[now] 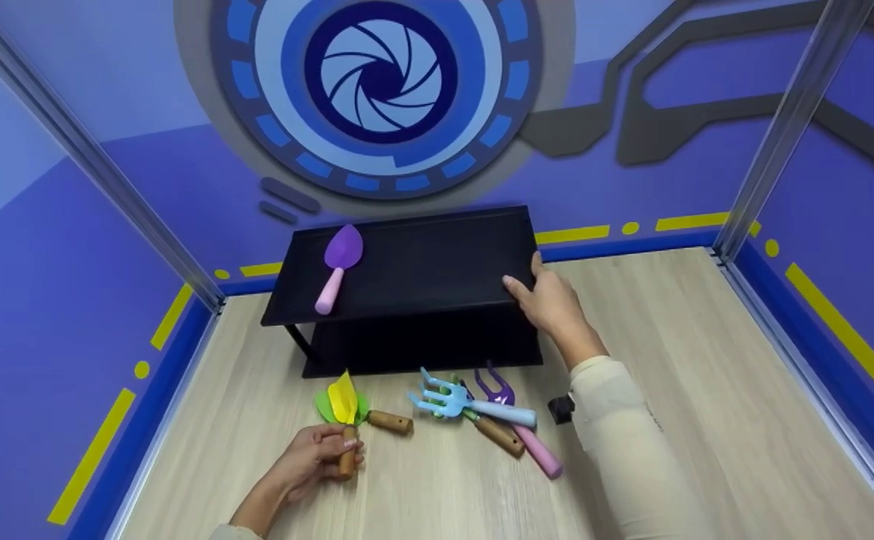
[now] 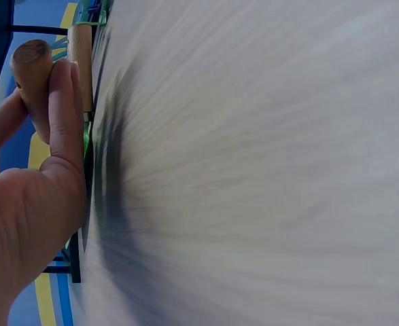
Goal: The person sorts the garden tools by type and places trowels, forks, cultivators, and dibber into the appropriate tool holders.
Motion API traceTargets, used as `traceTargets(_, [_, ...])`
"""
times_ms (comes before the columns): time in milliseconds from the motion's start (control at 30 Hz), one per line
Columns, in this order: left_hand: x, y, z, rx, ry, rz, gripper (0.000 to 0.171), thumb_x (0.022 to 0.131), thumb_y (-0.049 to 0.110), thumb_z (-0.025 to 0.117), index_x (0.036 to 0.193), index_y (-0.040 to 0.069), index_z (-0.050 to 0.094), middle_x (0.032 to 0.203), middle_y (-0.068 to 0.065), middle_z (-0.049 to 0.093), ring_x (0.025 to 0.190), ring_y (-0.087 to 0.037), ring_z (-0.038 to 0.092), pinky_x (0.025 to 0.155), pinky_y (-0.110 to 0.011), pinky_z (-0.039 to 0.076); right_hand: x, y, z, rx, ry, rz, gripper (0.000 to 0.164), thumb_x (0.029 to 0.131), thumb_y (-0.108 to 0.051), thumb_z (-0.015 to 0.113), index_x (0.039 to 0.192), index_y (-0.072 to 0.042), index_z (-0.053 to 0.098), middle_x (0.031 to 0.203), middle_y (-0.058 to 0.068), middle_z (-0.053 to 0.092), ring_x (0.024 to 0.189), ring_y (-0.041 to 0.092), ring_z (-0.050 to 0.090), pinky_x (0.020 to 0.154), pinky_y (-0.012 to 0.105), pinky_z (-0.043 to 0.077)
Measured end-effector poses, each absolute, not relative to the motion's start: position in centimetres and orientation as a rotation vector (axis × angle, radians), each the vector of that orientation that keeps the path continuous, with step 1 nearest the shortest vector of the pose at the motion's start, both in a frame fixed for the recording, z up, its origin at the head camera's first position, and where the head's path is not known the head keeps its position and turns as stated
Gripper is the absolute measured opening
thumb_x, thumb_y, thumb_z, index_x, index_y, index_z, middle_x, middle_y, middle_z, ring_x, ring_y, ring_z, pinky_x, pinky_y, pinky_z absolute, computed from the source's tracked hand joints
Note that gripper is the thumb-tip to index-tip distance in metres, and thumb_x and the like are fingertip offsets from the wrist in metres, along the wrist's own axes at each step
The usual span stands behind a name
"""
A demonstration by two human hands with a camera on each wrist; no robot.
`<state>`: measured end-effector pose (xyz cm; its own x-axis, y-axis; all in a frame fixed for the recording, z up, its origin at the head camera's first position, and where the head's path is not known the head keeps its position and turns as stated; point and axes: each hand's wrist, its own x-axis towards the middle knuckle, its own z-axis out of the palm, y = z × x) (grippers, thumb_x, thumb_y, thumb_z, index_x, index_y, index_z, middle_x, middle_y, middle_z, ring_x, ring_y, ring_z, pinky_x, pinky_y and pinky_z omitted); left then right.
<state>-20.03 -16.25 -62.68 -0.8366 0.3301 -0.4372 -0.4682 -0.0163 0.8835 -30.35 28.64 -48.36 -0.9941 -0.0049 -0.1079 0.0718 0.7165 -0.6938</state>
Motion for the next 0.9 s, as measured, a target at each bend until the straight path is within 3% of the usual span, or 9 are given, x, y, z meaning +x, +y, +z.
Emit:
traceTargets(200, [-20.2, -16.3, -62.2, -0.157, 1.703, 1.912, 0.060, 0.097, 0.012, 0.077, 0.145, -0.011, 0.048, 0.115, -0.013, 0.077, 0.091, -0.016, 0.080, 0.079, -0.032, 0.067, -30.4, 28.5, -48.4, 0.054, 2.817, -1.154, 0.096, 0.109, -0.064, 0.044, 0.169, -0.005, -0.003, 0.175, 0.030, 0.014, 0.161, 0.052, 0.022, 0.129, 0.066, 0.028])
traceTargets(433, [-20.5, -16.2, -61.5, -0.090, 1.749, 1.867, 0.059, 0.096, 0.013, 0.079, 0.142, -0.006, 0.047, 0.101, -0.003, 0.080, 0.085, -0.013, 0.080, 0.061, -0.023, 0.059, -30.4, 28.6, -48.4, 0.048, 2.826, -1.164, 0.096, 0.109, -0.064, 0.044, 0.169, -0.004, -0.002, 0.175, 0.031, 0.015, 0.161, 0.051, 0.023, 0.129, 0.065, 0.029])
traceTargets(900, [-20.3, -14.0, -59.1, 0.091, 1.729, 1.866, 0.055, 0.092, 0.009, 0.082, 0.135, -0.008, 0.052, 0.089, 0.001, 0.075, 0.075, -0.011, 0.077, 0.058, -0.023, 0.059, -30.4, 28.7, -48.5, 0.056, 2.817, -1.184, 0.096, 0.109, -0.064, 0.045, 0.169, -0.006, -0.002, 0.175, 0.030, 0.014, 0.162, 0.051, 0.022, 0.129, 0.065, 0.030])
